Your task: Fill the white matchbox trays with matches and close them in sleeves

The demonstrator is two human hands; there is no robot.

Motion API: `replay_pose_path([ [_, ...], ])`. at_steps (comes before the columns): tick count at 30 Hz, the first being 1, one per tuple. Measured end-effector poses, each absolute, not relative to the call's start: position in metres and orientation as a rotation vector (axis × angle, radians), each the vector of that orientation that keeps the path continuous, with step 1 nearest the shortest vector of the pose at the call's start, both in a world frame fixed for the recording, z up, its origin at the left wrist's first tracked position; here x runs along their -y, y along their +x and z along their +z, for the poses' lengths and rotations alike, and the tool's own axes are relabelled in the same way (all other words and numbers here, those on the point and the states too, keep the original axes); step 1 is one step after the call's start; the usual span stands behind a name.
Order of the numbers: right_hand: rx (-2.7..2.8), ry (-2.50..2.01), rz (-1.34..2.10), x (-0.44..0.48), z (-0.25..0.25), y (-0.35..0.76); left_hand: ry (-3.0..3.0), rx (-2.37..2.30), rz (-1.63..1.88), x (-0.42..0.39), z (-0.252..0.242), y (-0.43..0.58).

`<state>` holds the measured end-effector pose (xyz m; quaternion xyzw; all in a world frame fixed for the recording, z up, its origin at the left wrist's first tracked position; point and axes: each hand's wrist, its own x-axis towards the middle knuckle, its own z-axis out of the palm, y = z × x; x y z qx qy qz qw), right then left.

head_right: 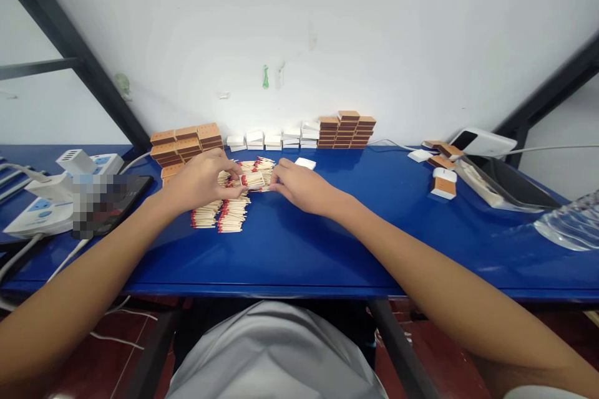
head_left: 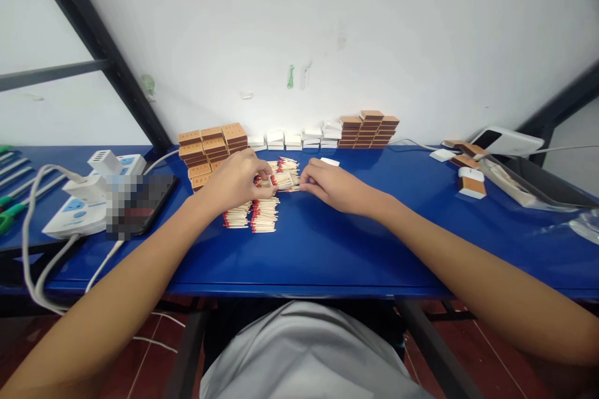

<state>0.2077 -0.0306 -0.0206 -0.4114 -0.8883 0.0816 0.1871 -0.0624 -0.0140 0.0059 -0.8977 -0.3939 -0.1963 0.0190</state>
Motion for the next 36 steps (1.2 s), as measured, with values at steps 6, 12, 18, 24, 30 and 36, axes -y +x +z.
replay_pose_path([
  [6,2.414,-1.166,0.144,0.034,-0.018,0.200,-2.842,1.181,-0.608,0.022,0.007,-0.055],
  [12,2.435,-1.194,0.115,0.039,-0.018,0.192,-2.918,1.092,-0.670,0.027,0.003,-0.048],
  [18,2.395,-1.155,0.084,0.039,-0.015,0.196,-2.909,1.141,-0.683,0.024,0.006,-0.053],
  [24,2.432,-1.218,0.097,0.034,-0.022,0.197,-2.806,1.165,-0.685,0.014,0.010,-0.065],
  [30,2.517,-1.203,0.137,0.028,-0.032,0.196,-2.784,1.153,-0.689,0.009,0.009,-0.069],
  [36,2.544,-1.289,0.177,0.030,-0.031,0.193,-2.782,1.168,-0.665,0.010,0.009,-0.067],
])
